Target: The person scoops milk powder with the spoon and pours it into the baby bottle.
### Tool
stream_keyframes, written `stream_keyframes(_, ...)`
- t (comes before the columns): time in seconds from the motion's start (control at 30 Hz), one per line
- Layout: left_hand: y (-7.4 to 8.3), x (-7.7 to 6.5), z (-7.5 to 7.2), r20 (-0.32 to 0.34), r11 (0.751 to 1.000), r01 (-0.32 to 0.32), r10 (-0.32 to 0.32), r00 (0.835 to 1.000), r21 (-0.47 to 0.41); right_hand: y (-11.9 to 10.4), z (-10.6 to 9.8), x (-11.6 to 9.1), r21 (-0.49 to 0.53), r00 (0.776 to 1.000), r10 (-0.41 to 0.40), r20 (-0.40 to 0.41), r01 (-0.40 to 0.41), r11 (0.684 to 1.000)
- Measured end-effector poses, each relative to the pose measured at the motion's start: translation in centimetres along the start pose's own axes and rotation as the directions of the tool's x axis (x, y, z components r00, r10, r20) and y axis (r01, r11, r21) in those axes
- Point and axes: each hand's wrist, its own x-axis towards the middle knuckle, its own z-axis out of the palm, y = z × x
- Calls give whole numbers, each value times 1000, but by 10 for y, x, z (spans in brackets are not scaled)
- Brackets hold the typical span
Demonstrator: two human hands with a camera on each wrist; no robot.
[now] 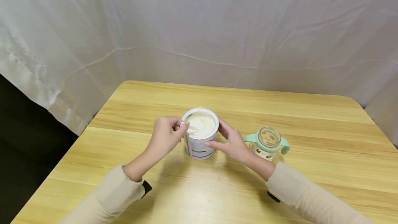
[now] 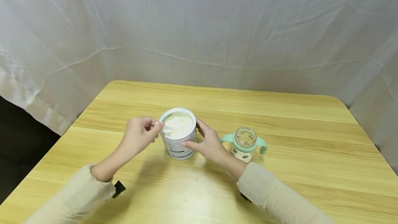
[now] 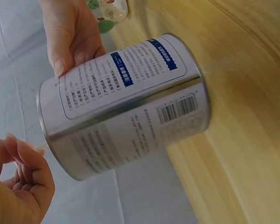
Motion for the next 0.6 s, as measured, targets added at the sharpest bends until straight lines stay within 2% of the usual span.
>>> stream_keyframes(0.3,-11,4,-6,-5,984,149,-150,989,-98,0,0,0,18,1000,-3,2,3,1000)
stream_keyframes(0.6,-14,9,-8,13,945,262,-264,964,-194,2,0,0,23,1000,-3,4,2,1000)
